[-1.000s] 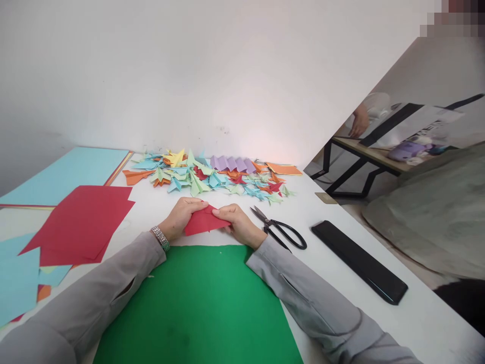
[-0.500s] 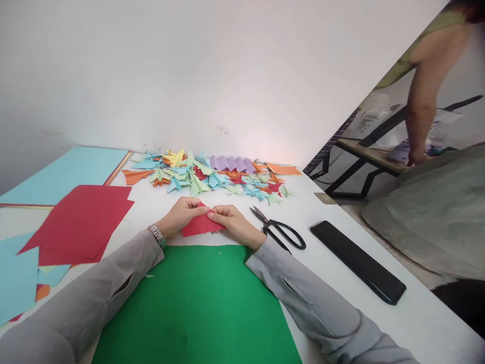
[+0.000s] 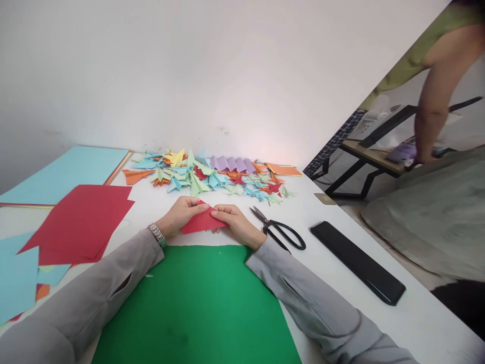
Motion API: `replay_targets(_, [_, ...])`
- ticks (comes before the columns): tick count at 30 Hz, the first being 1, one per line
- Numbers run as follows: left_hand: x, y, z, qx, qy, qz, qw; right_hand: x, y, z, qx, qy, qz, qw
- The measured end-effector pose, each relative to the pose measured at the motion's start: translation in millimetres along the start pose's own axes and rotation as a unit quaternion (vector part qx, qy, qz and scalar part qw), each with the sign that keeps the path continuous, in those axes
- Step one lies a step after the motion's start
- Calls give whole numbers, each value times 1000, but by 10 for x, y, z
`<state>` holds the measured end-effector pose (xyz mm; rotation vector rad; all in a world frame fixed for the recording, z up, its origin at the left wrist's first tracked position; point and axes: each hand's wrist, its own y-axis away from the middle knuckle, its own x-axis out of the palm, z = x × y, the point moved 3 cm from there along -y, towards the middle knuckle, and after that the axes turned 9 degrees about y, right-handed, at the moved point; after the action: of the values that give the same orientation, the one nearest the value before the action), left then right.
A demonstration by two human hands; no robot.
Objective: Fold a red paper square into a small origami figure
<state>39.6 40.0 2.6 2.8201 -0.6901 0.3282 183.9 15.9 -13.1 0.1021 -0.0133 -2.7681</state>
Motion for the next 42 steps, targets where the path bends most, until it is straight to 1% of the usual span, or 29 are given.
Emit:
replay_targets(5, [-19, -9, 26, -3, -13, -11, 1000, 24, 35, 55, 1, 67, -31, 997])
replay_targets(8, [-29, -15, 39, -9, -8, -3, 1000, 20, 34, 76, -18, 97, -37, 994])
replay_targets(10, [-34, -20, 40, -1, -11, 11, 1000, 6, 31, 79, -26, 102, -42, 994])
replay_targets(13, [-34, -21, 36, 14, -23, 45, 999, -14, 30, 65, -17, 82, -43, 996])
replay_targets(16, [-36, -25, 41, 12, -28, 69, 997, -27, 30, 47, -6, 62, -36, 997])
replay_targets(23, [-40, -48, 67, 3, -12, 77, 997, -58, 7, -12, 0, 10, -25, 1000])
replay_targets(30, [-12, -24, 48, -12, 43, 111, 993, -38, -6, -22, -14, -64, 22, 998])
replay_targets(37, [11, 5, -46, -14, 106, 85, 991, -63, -16, -58, -24, -68, 21, 997])
replay_targets(42, [-8, 15, -71, -20, 111, 53, 992, -70, -14, -55, -28, -72, 26, 997])
